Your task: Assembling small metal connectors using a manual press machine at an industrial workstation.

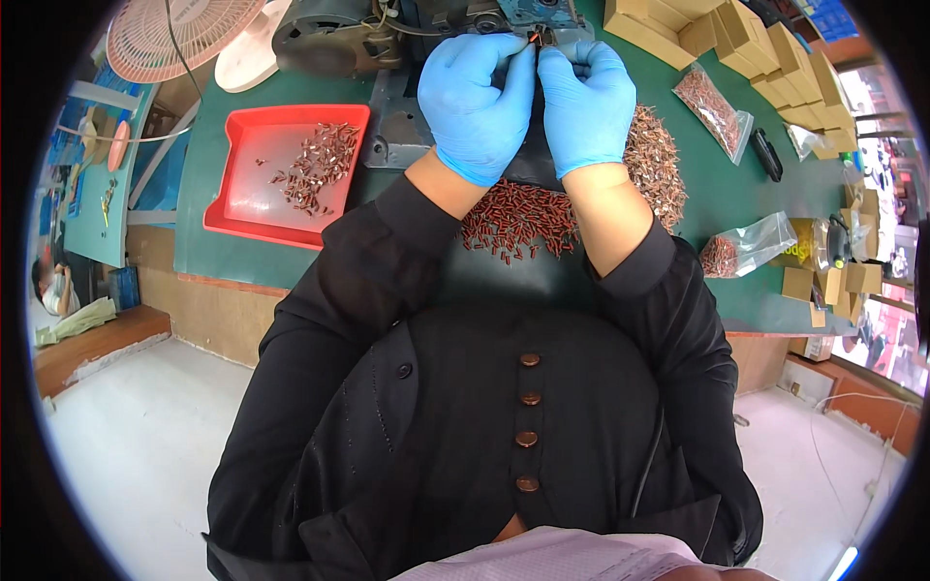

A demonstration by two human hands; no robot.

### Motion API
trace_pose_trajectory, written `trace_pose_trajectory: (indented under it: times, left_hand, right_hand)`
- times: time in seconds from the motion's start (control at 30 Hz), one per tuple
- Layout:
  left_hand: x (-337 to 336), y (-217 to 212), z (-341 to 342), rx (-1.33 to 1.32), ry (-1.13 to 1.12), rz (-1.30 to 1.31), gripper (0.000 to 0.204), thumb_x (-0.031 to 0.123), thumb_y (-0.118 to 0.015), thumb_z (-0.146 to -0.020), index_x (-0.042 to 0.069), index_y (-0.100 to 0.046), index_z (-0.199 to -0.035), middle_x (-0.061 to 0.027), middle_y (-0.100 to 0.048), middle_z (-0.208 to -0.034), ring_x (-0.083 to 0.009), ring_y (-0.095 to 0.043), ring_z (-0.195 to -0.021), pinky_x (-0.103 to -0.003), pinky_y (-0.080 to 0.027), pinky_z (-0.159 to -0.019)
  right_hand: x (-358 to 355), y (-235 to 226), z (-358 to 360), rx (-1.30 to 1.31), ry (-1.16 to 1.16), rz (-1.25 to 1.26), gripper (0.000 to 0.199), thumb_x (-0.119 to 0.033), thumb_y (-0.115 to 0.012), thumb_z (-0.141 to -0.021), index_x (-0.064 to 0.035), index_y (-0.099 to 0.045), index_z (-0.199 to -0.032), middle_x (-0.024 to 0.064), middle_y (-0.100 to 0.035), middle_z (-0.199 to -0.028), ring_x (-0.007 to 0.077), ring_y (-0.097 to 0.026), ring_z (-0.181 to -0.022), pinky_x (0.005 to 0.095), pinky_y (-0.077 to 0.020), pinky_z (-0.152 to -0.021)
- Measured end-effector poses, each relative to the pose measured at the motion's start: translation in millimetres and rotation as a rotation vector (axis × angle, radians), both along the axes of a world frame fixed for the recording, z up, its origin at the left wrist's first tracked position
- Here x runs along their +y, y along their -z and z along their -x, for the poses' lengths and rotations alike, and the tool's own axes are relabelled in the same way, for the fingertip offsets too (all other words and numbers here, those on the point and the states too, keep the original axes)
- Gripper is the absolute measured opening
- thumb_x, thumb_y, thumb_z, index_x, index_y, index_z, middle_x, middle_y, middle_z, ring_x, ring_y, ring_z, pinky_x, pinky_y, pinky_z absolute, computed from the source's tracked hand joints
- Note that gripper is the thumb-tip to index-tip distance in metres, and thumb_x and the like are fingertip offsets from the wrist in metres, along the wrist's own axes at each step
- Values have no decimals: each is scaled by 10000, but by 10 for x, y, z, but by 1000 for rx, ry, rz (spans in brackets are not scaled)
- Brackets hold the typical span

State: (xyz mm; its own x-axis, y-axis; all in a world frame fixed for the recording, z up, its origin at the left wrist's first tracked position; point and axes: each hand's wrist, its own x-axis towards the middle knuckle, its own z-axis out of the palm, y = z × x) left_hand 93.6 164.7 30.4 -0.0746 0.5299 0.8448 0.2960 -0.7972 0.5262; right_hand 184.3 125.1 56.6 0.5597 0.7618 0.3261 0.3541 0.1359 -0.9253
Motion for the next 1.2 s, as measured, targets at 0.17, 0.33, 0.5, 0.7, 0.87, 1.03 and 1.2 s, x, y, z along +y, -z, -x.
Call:
trace_pose_trajectory:
  times: [0.17, 0.33, 0.5, 0.7, 0.87, 1.03, 1.2]
  left_hand:
    - [26, 8, -20, 11, -7, -3, 103, -12, -699, -735, 23, -665, -825, -36, -580, -674, -88, -498, -530, -225, -409, -503]
    - [20, -5, -22, 41, -16, -24, 106, -14, -700, -721, 26, -661, -812, -40, -576, -664, -101, -502, -535, -231, -408, -505]
    - [23, -30, -39, 31, -11, -14, 95, -2, -699, -721, 31, -658, -800, -41, -570, -654, -110, -503, -536, -242, -406, -502]
    - [-73, -71, 24, 83, -52, -68, 72, 13, -696, -729, 31, -655, -785, -36, -564, -637, -103, -513, -546, -229, -406, -510]
    - [-407, -191, 191, -86, 97, 199, 58, 39, -697, -744, 29, -658, -785, -20, -597, -661, -94, -532, -586, -238, -412, -539]
    - [-1018, -485, 631, -486, 658, 691, 103, 42, -667, -802, 2, -654, -896, 12, -624, -772, -56, -540, -694, -199, -424, -619]
    - [-1265, -292, 1347, -280, 342, 590, 114, 18, -656, -807, -3, -646, -918, -16, -624, -806, -70, -549, -723, -201, -442, -655]
  right_hand:
    - [6, -18, 5, 29, -9, 10, 194, -169, -652, -754, 14, -628, -814, 114, -644, -698, 162, -616, -626, 292, -501, -613]
    - [-15, -26, -5, 52, -39, -14, 188, -158, -650, -761, 19, -624, -820, 105, -641, -702, 145, -607, -628, 281, -500, -608]
    - [-24, -26, -35, 36, -55, -33, 190, -158, -648, -775, 21, -620, -834, 93, -640, -712, 133, -598, -630, 276, -498, -610]
    - [-380, -2, -5, 169, -174, -83, 134, -125, -645, -815, 2, -622, -850, 56, -637, -720, 85, -574, -631, 239, -482, -603]
    - [-983, -92, -105, 119, -314, 129, 81, -82, -597, -871, -11, -589, -910, -3, -585, -779, 58, -526, -677, 203, -447, -630]
    - [-1598, 95, -545, 138, -344, 234, 100, -37, -557, -878, 15, -588, -958, 41, -597, -819, 105, -548, -712, 228, -457, -661]
    - [-2156, 340, -902, 86, -295, 497, 118, -43, -599, -844, 5, -606, -952, 21, -597, -772, 103, -534, -651, 231, -448, -595]
